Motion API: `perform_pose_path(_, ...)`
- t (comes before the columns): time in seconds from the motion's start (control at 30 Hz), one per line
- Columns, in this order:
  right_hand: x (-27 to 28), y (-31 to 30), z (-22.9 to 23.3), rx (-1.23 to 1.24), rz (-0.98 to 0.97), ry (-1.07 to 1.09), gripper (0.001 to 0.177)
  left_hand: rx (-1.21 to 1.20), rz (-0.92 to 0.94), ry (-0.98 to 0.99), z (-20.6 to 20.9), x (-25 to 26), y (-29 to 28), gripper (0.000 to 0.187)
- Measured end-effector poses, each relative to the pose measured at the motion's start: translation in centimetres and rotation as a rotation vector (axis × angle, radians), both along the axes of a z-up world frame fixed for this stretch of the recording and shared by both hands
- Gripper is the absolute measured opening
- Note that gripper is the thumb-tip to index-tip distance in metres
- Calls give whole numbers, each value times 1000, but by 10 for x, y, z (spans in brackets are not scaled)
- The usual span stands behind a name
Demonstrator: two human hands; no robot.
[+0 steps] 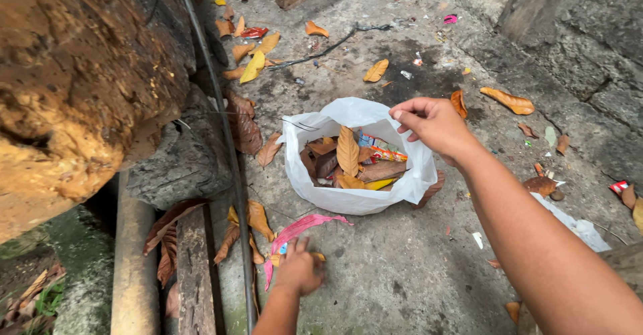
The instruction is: The person picks up dry leaves, wrappers, and debris from the ground by hand and places them into a white plastic bag.
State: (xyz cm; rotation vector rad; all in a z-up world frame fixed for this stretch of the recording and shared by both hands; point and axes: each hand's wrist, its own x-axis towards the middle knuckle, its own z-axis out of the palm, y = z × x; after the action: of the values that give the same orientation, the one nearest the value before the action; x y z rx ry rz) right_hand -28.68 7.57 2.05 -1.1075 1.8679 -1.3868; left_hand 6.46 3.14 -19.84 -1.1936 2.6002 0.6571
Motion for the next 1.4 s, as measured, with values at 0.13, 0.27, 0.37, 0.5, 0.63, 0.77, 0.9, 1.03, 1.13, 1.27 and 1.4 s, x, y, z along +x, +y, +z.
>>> perform_pose_path(0.13,3,0,-1,10,-13,19,18,48,-111,-303,17,-3,18,53)
perform_pose_path(0.27,3,2,1,13,-18,48,18,29,-211,-349,-1,2,21,66)
perform_pose_path(0.37,2,3,3,26,-25,39,19,-9,-209,-281,-6,5,22,77)
perform_pose_path(0.5,5,2,3,103,-54,56,19,59,-140,-169,29,-6,14,68)
perform_pose_path(0.63,12,0,1,99,-23,56,20,165,-6,132,82,-27,-2,45)
perform_pose_path(0.77,17,-2,0,115,13,77,21,557,9,471,139,-47,-11,34)
perform_pose_path(0.9,14,0,1,89,39,57,21,655,45,821,189,-63,-13,37)
perform_pose_path(1.03,15,4,9,96,15,78,22,1009,234,1377,213,-75,-11,49)
perform_pose_path(1.13,18,7,13,110,0,81,22,1019,285,1420,215,-76,-9,49)
perform_pose_path(1.27,17,7,11,130,-8,90,22,980,304,1472,213,-65,-19,44)
perform_pose_path(1.4,18,2,3,121,27,68,20,961,288,1498,213,-43,-33,44)
